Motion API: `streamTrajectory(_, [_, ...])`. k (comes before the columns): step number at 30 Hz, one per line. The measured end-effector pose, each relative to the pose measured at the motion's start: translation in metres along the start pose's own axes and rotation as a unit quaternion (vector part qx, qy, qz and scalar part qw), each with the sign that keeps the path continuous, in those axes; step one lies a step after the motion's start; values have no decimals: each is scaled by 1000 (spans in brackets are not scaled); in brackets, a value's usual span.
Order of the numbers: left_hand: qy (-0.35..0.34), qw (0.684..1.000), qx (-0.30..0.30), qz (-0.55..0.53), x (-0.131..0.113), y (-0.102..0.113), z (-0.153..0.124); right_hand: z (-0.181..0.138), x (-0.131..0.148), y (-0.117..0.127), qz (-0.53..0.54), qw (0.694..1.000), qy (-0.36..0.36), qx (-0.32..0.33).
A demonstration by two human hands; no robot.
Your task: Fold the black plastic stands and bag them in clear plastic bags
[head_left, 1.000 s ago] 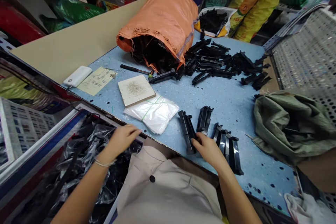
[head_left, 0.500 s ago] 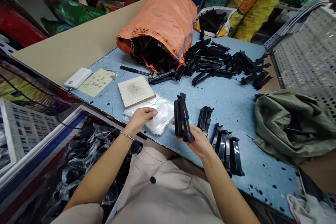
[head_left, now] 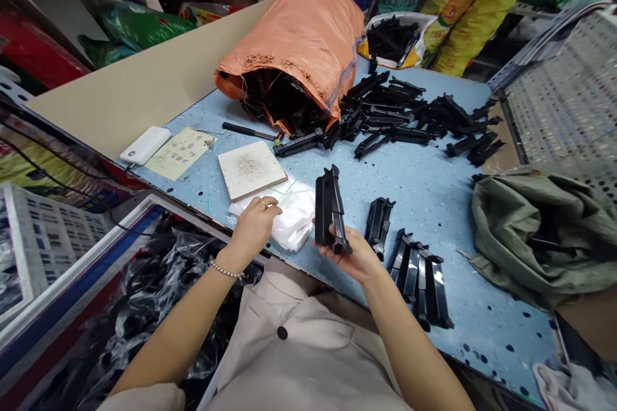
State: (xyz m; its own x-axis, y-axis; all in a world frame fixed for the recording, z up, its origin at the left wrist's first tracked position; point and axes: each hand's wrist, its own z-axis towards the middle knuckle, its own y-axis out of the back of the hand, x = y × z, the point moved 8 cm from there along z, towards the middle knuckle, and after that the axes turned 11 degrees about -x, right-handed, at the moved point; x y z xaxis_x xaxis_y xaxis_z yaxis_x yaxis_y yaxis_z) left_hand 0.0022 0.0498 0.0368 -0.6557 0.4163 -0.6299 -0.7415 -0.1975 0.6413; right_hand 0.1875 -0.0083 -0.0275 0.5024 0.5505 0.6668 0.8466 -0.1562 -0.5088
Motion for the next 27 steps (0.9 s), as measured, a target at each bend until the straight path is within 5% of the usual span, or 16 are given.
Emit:
streamTrajectory(3, [4, 1000, 24, 9, 10, -6, 4, -14, -28, -7, 0, 994, -84, 68])
streamTrajectory(7, [13, 999, 5, -49, -1, 2, -5, -7, -52, -15, 50, 986, -145, 64])
streamTrajectory(12, [-125, 973, 103, -165, -73, -5, -49, 14, -39, -9, 10, 1000, -24, -6])
streamTrajectory(15, [-137, 969, 139, -151, -90, -11, -64, 8, -29, -6, -120, 985, 103, -75])
streamTrajectory(17, [-138, 974, 148, -101, -93, -9, -67, -7, -20, -15, -264, 939, 201, -92])
streamTrajectory(20, [-122, 977, 174, -30, -93, 12, -73, -33, -17, -42, -405, 881, 242, 37])
streamTrajectory(22, [-68, 968, 241, 16, -78, 29, -89, -44, -2, -38, -456, 849, 251, 85])
streamTrajectory(24, [25, 935, 342, 84, -42, 46, -120, -43, 36, -9, -522, 798, 300, 2])
streamTrajectory(25, [78, 908, 391, 130, -16, 55, -141, -41, 61, 10, -566, 749, 338, -71])
streamTrajectory(27, [176, 844, 451, 231, 43, 74, -181, -34, 101, 46, -676, 603, 379, -190])
